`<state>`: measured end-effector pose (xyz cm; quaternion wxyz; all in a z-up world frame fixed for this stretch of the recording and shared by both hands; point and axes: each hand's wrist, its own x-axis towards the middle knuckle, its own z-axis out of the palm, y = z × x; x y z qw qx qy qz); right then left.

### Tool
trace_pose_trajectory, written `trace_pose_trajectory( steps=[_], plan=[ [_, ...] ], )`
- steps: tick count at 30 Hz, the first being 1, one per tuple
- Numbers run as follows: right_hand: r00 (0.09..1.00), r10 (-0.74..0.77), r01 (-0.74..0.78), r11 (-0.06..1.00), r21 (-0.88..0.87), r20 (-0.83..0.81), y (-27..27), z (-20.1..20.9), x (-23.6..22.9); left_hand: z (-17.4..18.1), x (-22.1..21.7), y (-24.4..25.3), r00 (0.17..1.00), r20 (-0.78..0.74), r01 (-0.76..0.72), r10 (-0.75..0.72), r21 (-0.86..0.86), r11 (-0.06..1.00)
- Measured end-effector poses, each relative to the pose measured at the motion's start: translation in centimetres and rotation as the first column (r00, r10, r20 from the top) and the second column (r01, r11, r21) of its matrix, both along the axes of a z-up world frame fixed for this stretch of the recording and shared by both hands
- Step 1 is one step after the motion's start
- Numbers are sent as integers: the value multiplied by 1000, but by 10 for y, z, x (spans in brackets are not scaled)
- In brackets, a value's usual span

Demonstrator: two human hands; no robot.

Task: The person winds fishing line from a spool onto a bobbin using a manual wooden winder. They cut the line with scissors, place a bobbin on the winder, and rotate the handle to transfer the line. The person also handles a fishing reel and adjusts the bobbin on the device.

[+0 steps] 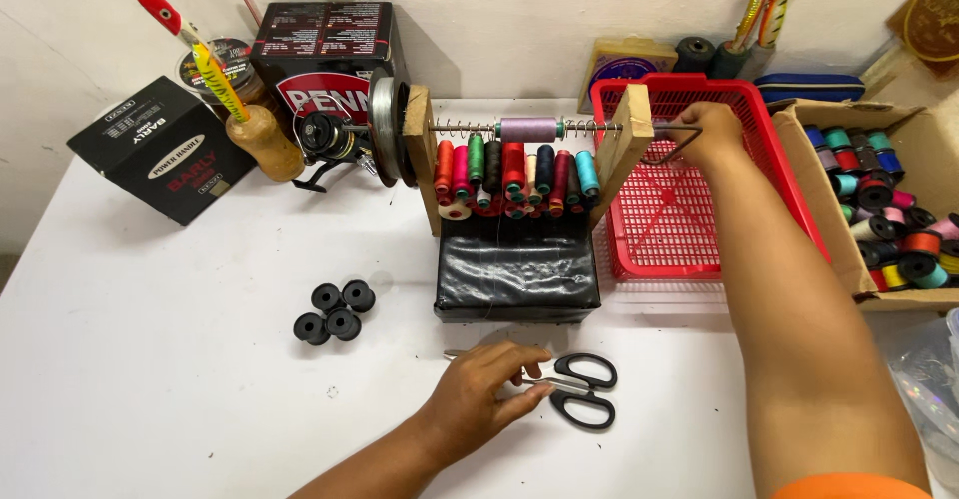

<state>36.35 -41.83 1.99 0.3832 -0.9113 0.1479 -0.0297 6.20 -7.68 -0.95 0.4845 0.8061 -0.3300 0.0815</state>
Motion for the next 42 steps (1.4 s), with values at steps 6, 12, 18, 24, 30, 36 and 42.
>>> trace_pose_trajectory(
  steps=[6, 12, 18, 24, 30, 36, 42],
  plan=[
    [996, 30, -61, 906, -418, -81, -37, -65, 100, -3, -1, -4, 998, -53, 19, -18, 23, 1000],
    [973, -51, -22, 950, -312, -224, 6, -24, 86, -1, -4, -8, 998, -41, 42, -41, 13, 999],
    [976, 2, -79, 935, -347, -216, 2, -43, 91, -2, -3, -10, 995, -89, 51, -49, 22, 998],
    [964, 89, -205, 849, -487, -250, -24, -73, 109, -5, -1, -9, 992, -102, 73, -70, 28, 997],
    [996, -11, 4, 997, -82, -91, 9, -36, 63, -3, -1, -9, 988, -139, 69, -63, 39, 997],
    [999, -3, -4, 989, -145, -49, 2, -49, 74, -5, -1, -9, 985, -158, 73, -65, 44, 996],
    [997, -13, 1, 986, -167, -75, -6, -66, 82, -5, -1, -9, 989, -123, 80, -80, 0, 997]
  ],
)
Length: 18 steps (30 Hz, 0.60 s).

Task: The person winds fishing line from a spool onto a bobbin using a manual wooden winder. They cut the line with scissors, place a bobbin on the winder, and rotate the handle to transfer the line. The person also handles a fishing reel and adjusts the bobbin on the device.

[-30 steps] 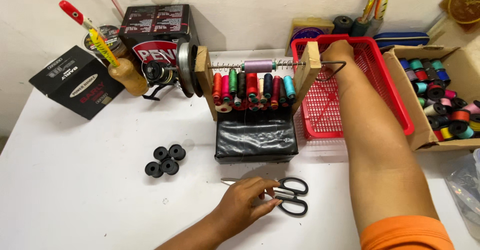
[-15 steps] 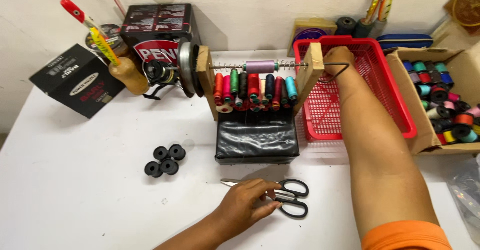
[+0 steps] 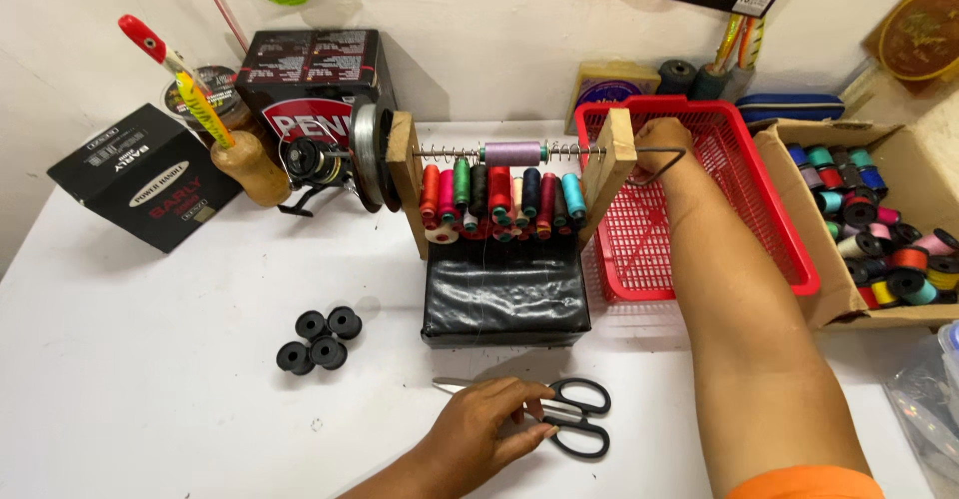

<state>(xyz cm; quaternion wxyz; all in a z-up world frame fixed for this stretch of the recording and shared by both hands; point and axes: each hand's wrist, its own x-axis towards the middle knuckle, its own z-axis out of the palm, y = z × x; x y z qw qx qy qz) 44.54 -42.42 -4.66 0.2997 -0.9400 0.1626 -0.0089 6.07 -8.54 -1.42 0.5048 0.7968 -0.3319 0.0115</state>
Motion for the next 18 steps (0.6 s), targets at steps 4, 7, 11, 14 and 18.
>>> trace_pose_trajectory(
  steps=[4, 7, 11, 14, 18],
  plan=[
    [1000, -29, 30, 991, 129, -7, 14, 23, -19, -4, 1, 0, 999, -33, 2, -2, 1, 1000],
    [1000, 17, -17, 995, 97, -2, 6, 16, -12, -13, 3, -1, 999, -41, 9, -9, 1, 1000],
    [999, 49, -49, 998, -37, 7, 2, 15, -5, -6, 6, 0, 1000, -20, 10, -9, 12, 1000],
    [998, 62, -62, 992, -108, -5, -7, 5, 2, 0, 1, 1, 995, -96, 2, -1, 3, 1000],
    [995, 87, -94, 985, -147, -51, 5, 48, -27, 2, 0, 3, 995, -98, -18, 18, 1, 1000]
  ],
)
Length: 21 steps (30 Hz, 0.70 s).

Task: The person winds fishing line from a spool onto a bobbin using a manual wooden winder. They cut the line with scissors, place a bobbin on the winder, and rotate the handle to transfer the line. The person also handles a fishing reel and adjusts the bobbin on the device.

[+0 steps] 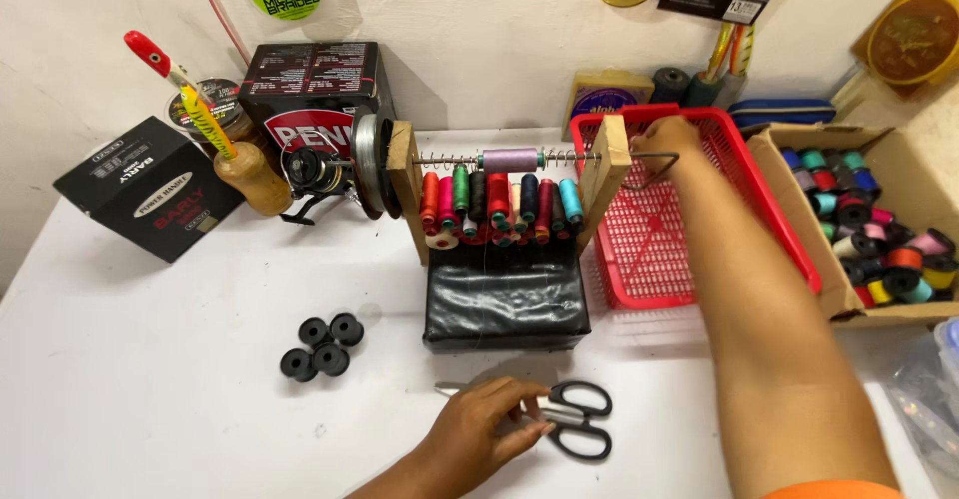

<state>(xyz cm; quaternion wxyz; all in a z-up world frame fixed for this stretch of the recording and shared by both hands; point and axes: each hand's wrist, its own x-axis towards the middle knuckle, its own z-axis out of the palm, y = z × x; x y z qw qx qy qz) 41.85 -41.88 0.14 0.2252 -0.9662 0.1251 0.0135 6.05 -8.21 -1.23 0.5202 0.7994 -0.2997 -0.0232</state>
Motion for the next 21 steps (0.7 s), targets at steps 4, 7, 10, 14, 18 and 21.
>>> trace_pose_trajectory(
  steps=[4, 7, 10, 14, 18, 21],
  plan=[
    [1000, 14, -14, 995, -99, -1, -44, -12, 31, -3, 4, 3, 998, 54, -22, 21, 20, 1000],
    [985, 26, -19, 999, -41, 171, -37, 24, -10, -1, 2, 3, 997, 78, -17, 15, 22, 1000],
    [983, -81, 43, 975, 218, 165, -7, 78, -68, 1, 2, 6, 986, 161, -52, 51, -1, 999],
    [873, -122, -103, 901, 421, 473, 6, 111, -131, 2, 2, 7, 959, 270, -82, 89, -37, 996],
    [643, -246, -330, 766, 551, 726, 30, 135, -187, 8, 3, 6, 929, 358, -72, 91, -66, 995],
    [545, -296, -433, 702, 566, 785, 48, 140, -208, 34, 7, 10, 867, 483, -55, 121, -148, 988]
  ],
)
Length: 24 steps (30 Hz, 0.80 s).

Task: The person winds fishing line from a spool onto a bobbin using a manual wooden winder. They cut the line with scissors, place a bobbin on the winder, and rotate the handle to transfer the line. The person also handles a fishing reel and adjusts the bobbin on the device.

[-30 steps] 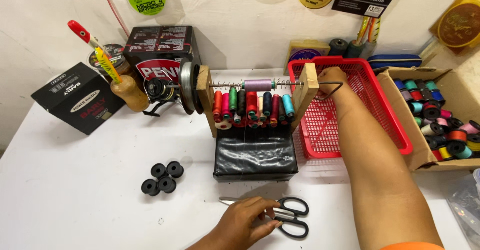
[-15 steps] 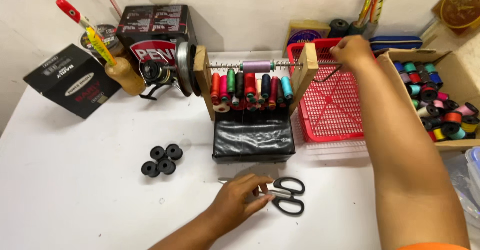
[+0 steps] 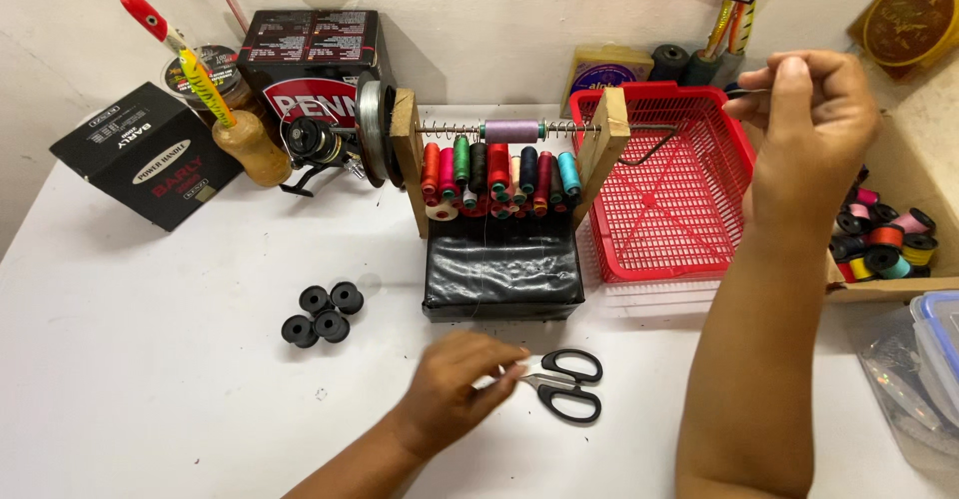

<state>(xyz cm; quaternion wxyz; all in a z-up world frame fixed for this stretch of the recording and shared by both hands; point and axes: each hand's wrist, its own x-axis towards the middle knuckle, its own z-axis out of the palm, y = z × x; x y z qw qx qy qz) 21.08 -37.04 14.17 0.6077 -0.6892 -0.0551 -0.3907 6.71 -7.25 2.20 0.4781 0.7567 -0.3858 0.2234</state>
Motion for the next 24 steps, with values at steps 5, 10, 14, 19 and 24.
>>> trace_pose_trajectory(
  steps=[5, 10, 14, 19, 24],
  plan=[
    [994, 32, -43, 993, 113, 100, 21, 10, -33, 49, 32, 37, 924, 94, -359, 370, -120, 926],
    [993, 41, -63, 976, 208, 107, 30, 18, -61, 124, 63, 61, 778, 29, -626, 627, -31, 779],
    [990, 39, -62, 982, 180, 133, 28, 22, -83, 122, 83, 65, 694, -72, -712, 716, 79, 698],
    [997, 42, -56, 975, 213, 69, 23, 21, -111, 107, 101, 61, 678, -100, -718, 729, 122, 685],
    [999, -30, 27, 991, 128, 22, 5, 3, -123, 104, 102, 66, 704, -83, -698, 705, 100, 709]
  ],
)
